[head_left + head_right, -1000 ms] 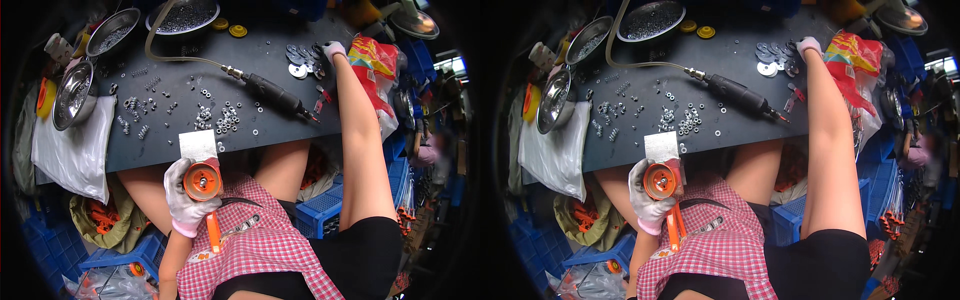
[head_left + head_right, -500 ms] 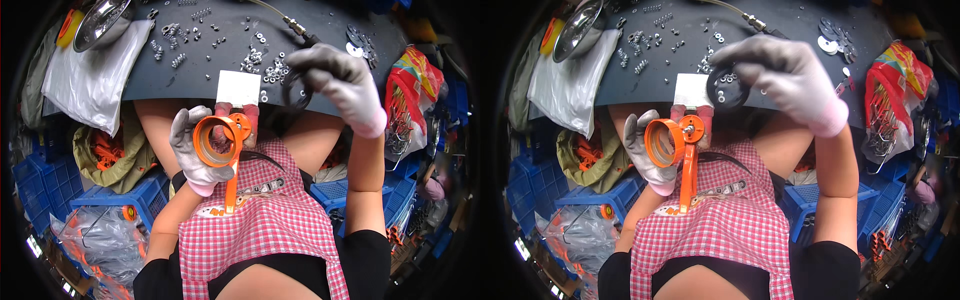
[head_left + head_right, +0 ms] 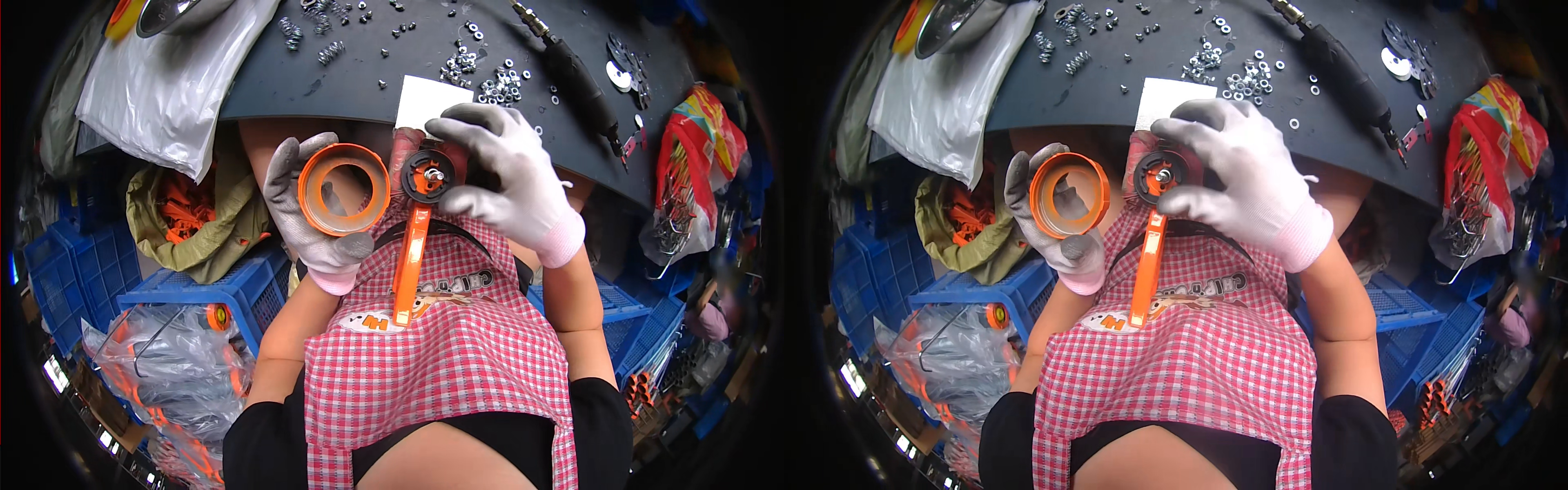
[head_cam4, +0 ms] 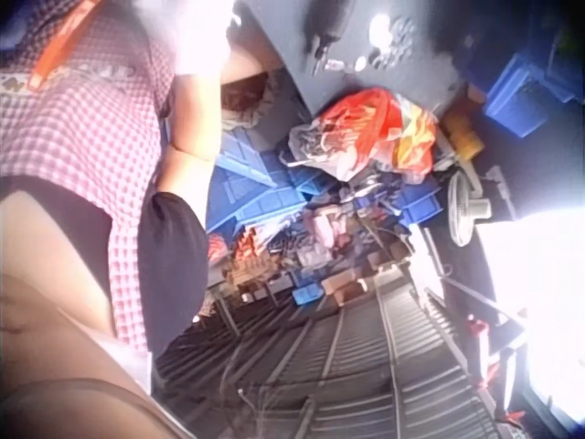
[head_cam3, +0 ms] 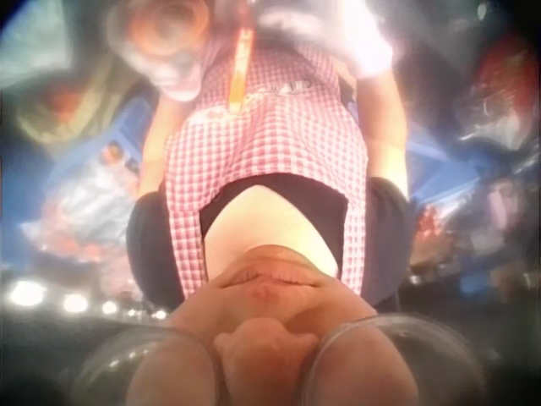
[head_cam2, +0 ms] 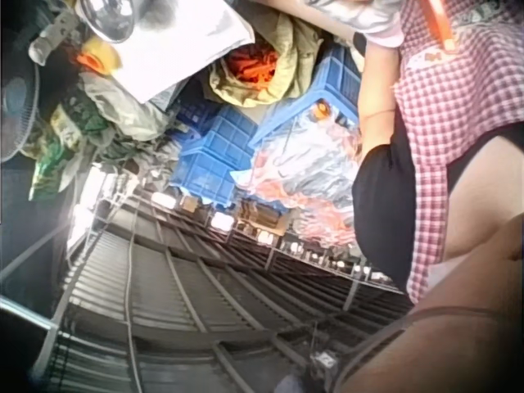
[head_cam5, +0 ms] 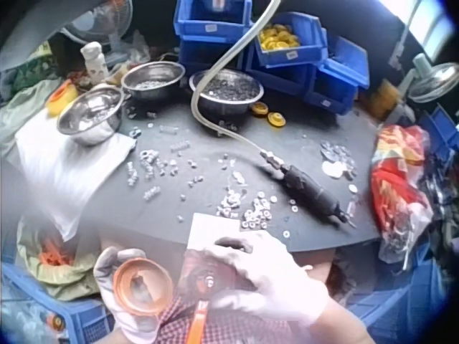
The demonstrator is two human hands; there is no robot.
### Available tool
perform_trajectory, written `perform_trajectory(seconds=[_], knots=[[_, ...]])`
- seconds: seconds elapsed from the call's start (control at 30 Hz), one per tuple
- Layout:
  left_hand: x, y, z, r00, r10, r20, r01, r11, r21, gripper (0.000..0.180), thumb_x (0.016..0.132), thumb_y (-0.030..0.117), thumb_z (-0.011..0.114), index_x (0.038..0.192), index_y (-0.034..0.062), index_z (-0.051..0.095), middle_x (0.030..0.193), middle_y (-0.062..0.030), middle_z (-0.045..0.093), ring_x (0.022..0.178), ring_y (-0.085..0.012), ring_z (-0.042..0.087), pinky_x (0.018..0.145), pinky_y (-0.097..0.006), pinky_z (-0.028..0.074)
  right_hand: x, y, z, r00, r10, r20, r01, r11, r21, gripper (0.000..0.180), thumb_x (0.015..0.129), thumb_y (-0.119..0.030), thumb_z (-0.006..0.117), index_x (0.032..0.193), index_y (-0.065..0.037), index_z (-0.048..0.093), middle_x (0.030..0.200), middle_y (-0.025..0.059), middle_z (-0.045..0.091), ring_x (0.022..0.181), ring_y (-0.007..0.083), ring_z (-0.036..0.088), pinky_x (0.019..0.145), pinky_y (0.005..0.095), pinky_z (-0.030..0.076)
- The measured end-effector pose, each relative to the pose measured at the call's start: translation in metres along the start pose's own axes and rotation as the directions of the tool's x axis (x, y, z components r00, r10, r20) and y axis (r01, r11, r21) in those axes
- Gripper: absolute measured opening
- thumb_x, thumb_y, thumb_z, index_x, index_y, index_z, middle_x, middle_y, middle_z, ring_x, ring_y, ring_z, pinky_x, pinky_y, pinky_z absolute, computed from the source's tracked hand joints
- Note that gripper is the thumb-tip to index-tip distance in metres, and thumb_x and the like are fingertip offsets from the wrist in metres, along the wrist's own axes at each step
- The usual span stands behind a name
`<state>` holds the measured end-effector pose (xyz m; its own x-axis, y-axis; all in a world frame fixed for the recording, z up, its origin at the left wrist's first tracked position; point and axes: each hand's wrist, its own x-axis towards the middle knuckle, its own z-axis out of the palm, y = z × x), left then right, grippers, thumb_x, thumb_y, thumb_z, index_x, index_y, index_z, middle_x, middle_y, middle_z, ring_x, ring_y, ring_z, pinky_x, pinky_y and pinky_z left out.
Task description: The person assembles components of a mechanical device using a caulking gun and an electric screwdriver, securing plastic tubes, washers, nuts, and metal brackets with various fasteners.
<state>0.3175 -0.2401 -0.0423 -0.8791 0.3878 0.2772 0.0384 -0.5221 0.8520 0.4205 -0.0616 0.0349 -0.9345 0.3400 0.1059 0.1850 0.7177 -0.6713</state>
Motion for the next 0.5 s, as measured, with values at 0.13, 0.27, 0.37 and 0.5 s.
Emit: perform_trajectory(seconds=[0.13,0.27,0.37,0.5], knots=[[0.002,0.004,0.008,0.999,-0.05,-0.005,0.05,0.998,0.034,0.113,0.054,0.045,0.093,0.14,0.0049,0.031,0.129,-0.0164,0.052,0.12,-0.0253,0.053,0.103,-0.038,0.044,-0.011,-0.003,0.019,0.999,0.017,0.042,-0.014,0.996,-0.085,0.066,0.059,-0.03,0.085,0.12,-0.014,0.063,0.118,0.0118,0.059,0.115,0.0346,0.052,0.1,0.0457,0.039],[0.004,0.003,0.007,0.999,-0.033,0.043,0.032,0.999,0.007,0.114,0.053,0.046,0.093,0.14,0.0047,0.032,0.128,-0.0168,0.052,0.119,-0.0247,0.054,0.103,-0.037,0.044,-0.001,0.005,0.009,0.993,-0.077,0.087,0.083,0.995,-0.062,0.063,0.059,-0.029,0.084,0.118,-0.015,0.065,0.119,0.009,0.058,0.116,0.0327,0.051,0.099,0.0453,0.04],[0.002,0.003,0.009,0.998,-0.056,0.024,0.054,0.997,0.055,0.115,0.051,0.046,0.093,0.14,0.0045,0.032,0.128,-0.0172,0.052,0.118,-0.0245,0.054,0.103,-0.037,0.044,0.002,0.011,0.006,0.981,-0.144,0.131,0.153,0.986,-0.066,0.06,0.063,-0.03,0.082,0.118,-0.015,0.066,0.12,0.0074,0.058,0.115,0.0323,0.051,0.097,0.0445,0.041],[0.002,0.003,0.007,0.997,-0.075,0.019,0.075,0.997,0.006,0.116,0.051,0.046,0.093,0.14,0.0041,0.032,0.129,-0.0178,0.052,0.118,-0.0252,0.055,0.103,-0.037,0.044,-0.008,0.021,0.011,0.992,-0.06,0.112,0.054,0.997,0.053,0.054,0.064,-0.03,0.081,0.115,-0.016,0.068,0.118,0.0083,0.06,0.111,0.0329,0.054,0.096,0.0443,0.043]])
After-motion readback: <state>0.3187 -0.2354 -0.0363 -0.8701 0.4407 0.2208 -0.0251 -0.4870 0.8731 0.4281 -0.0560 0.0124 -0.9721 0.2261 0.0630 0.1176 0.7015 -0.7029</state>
